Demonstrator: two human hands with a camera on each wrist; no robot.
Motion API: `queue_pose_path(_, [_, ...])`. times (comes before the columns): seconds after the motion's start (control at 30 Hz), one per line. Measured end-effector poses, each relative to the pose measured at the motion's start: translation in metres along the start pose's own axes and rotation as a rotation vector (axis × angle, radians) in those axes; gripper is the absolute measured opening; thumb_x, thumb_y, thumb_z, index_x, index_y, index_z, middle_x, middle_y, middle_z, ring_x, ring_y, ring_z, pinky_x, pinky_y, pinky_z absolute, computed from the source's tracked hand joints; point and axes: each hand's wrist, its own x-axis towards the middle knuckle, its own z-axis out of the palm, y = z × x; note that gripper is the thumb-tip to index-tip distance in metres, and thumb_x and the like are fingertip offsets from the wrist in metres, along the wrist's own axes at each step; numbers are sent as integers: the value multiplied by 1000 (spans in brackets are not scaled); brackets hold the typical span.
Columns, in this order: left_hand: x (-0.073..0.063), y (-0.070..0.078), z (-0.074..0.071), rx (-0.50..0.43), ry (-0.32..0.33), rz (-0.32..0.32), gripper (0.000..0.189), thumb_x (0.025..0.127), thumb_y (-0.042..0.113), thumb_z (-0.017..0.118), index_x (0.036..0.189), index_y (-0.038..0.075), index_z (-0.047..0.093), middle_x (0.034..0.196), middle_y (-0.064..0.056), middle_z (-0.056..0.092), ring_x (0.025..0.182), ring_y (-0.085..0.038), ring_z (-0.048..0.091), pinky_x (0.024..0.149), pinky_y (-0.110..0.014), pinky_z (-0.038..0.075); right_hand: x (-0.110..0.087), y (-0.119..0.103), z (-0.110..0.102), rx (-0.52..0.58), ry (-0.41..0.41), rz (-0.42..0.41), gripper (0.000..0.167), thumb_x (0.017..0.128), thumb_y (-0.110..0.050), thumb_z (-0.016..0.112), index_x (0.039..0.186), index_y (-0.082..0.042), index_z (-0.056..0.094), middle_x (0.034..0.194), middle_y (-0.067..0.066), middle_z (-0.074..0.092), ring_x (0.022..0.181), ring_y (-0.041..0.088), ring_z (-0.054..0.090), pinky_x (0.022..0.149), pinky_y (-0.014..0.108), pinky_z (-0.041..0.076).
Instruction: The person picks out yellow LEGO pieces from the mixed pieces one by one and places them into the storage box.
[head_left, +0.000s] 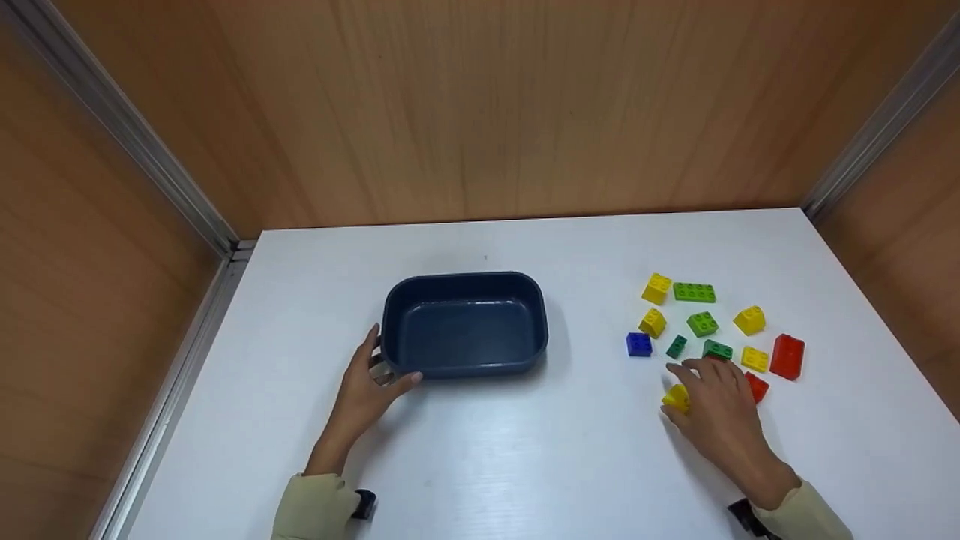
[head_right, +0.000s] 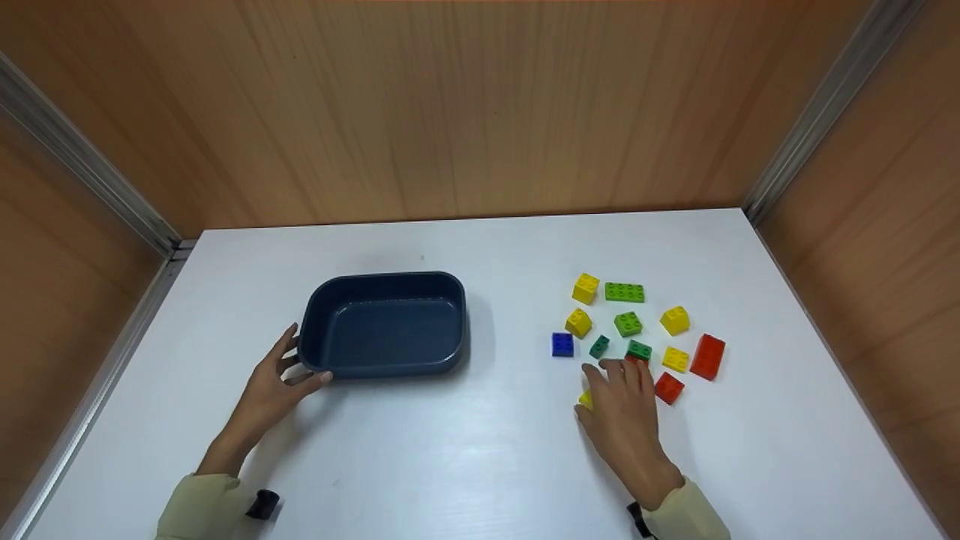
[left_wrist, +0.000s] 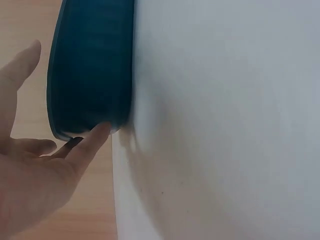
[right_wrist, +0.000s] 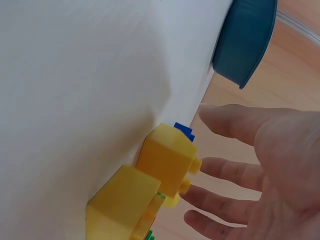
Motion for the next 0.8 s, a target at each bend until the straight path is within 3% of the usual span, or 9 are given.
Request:
queue_pose_path(0.43, [1,-1,2,-99,26,-25,98,92,11,84,167,1,22,163,-28,33,149,-47,41,111,-46,51,-9,9,-6,-28,-9,24,56,74,-15,96,124,-3,75,119,24,68,119,50,53,110,73,35])
queue_pose_path(0.8, [5,-4,4,-64,57,-39,92,93,12,83,167,4,28,163,-25,35,148,-48,41,111,-45,51,-9,11,-2,-47,-49,12,47,76,-13,95,119,-5,79,112,20,73,116,48,56,107,72,38])
